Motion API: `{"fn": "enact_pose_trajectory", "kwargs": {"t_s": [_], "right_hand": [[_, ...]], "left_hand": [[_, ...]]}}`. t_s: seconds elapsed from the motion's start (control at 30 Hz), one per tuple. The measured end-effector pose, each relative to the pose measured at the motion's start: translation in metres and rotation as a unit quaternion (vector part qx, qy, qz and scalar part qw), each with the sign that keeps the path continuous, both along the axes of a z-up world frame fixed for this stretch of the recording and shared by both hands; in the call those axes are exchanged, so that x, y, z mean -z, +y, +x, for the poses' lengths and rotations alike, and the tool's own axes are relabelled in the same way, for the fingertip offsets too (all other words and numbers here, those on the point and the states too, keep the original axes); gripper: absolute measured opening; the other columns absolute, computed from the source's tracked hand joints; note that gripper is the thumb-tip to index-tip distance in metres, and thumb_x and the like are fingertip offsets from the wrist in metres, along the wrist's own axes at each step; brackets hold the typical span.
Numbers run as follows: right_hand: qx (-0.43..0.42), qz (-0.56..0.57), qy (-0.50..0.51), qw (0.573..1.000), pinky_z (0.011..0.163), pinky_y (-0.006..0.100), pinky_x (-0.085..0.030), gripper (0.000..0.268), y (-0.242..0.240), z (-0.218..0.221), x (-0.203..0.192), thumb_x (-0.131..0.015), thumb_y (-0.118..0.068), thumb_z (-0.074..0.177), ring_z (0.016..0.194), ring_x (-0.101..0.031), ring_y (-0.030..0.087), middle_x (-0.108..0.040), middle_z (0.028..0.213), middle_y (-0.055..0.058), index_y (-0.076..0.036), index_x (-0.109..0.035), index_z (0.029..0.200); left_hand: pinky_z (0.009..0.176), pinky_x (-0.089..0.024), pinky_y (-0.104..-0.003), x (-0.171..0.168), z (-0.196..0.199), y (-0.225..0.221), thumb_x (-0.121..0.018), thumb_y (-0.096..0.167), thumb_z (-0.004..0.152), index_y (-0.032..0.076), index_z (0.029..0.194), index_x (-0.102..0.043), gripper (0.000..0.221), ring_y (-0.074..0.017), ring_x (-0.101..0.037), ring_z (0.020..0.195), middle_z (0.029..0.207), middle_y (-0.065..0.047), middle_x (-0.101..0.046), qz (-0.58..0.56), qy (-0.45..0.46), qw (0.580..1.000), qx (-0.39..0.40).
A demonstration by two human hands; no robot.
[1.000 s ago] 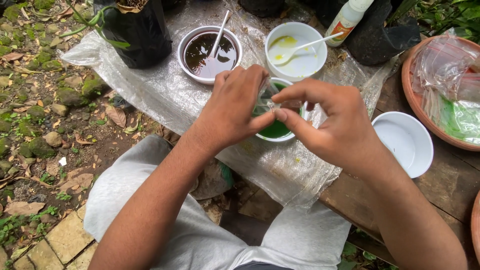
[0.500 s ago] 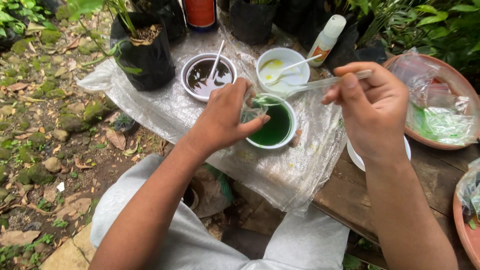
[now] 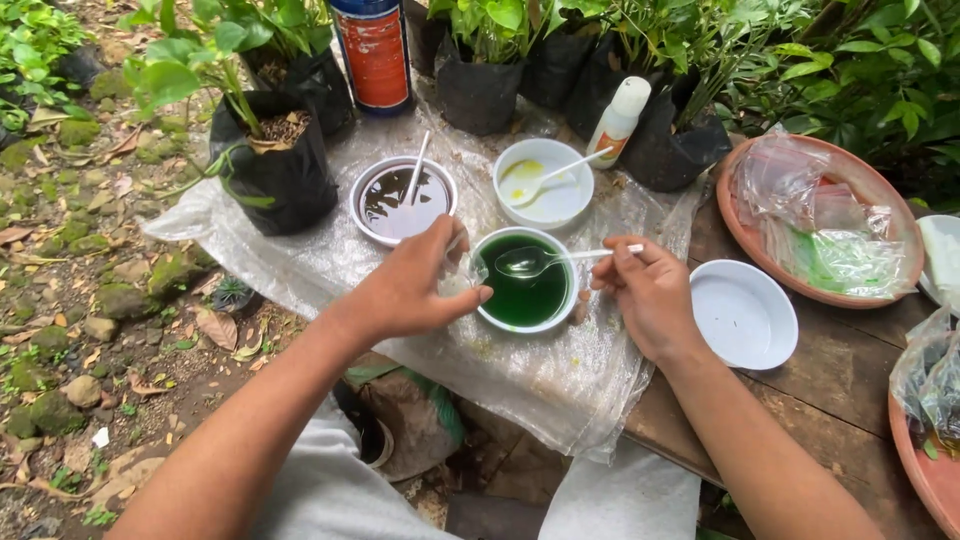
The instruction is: Mixing a green liquid in a bowl and transferring it into small plastic bags using a small scoop.
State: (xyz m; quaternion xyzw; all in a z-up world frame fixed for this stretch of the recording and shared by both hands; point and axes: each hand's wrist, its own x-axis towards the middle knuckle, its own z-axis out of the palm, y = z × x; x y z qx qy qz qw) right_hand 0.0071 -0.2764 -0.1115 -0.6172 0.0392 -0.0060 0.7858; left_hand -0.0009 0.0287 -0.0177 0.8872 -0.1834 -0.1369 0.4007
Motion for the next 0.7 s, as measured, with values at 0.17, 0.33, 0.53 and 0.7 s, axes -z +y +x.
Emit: {"fn": "enact_pose_trajectory", "kwargs": {"t_s": [0.17, 0.33, 0.53, 0.7], "right_hand": [[0.024, 0.003, 0.014, 1.000, 0.069, 0.025, -0.054, 0.018, 0.000, -0.002, 0.005, -0.060, -0.017, 0.107, 0.071, -0.073, 0.021, -0.074, 0.083, 0.014, -0.005, -0.066, 0.119], [0.034, -0.007, 0.022, 0.999, 0.070, 0.027, -0.055, 0.020, 0.002, 0.000, 0.007, -0.059, -0.016, 0.107, 0.072, -0.074, 0.023, -0.074, 0.086, 0.017, -0.003, -0.066, 0.121], [0.023, -0.003, 0.027, 0.999, 0.072, 0.029, -0.058, 0.021, 0.000, 0.001, 0.011, -0.058, -0.015, 0.107, 0.072, -0.074, 0.024, -0.074, 0.085, 0.018, 0.000, -0.066, 0.120], [0.026, -0.003, 0.025, 0.999, 0.071, 0.030, -0.059, 0.022, -0.001, 0.001, 0.012, -0.059, -0.016, 0.107, 0.071, -0.074, 0.024, -0.073, 0.084, 0.018, 0.001, -0.066, 0.119]], "left_hand": [[0.092, -0.050, -0.052, 0.013, 0.006, 0.008, -0.076, 0.037, 0.084, 0.002, 0.111, -0.050, 0.051, -0.0338, -0.069, 0.084, 0.086, -0.014, -0.062, -0.008, -0.055, 0.998, -0.003], [0.092, -0.048, -0.053, 0.019, 0.017, 0.008, -0.076, 0.039, 0.084, 0.003, 0.109, -0.048, 0.052, -0.0352, -0.070, 0.083, 0.085, -0.014, -0.062, -0.038, -0.076, 0.996, -0.008], [0.091, -0.049, -0.053, 0.025, 0.022, 0.005, -0.078, 0.037, 0.083, 0.005, 0.108, -0.047, 0.051, -0.0349, -0.069, 0.080, 0.081, -0.012, -0.061, -0.061, -0.108, 0.992, 0.012], [0.086, -0.050, -0.053, 0.028, 0.021, 0.001, -0.077, 0.035, 0.084, 0.005, 0.108, -0.047, 0.048, -0.0350, -0.068, 0.078, 0.080, -0.012, -0.059, -0.070, -0.096, 0.993, 0.006]]}}
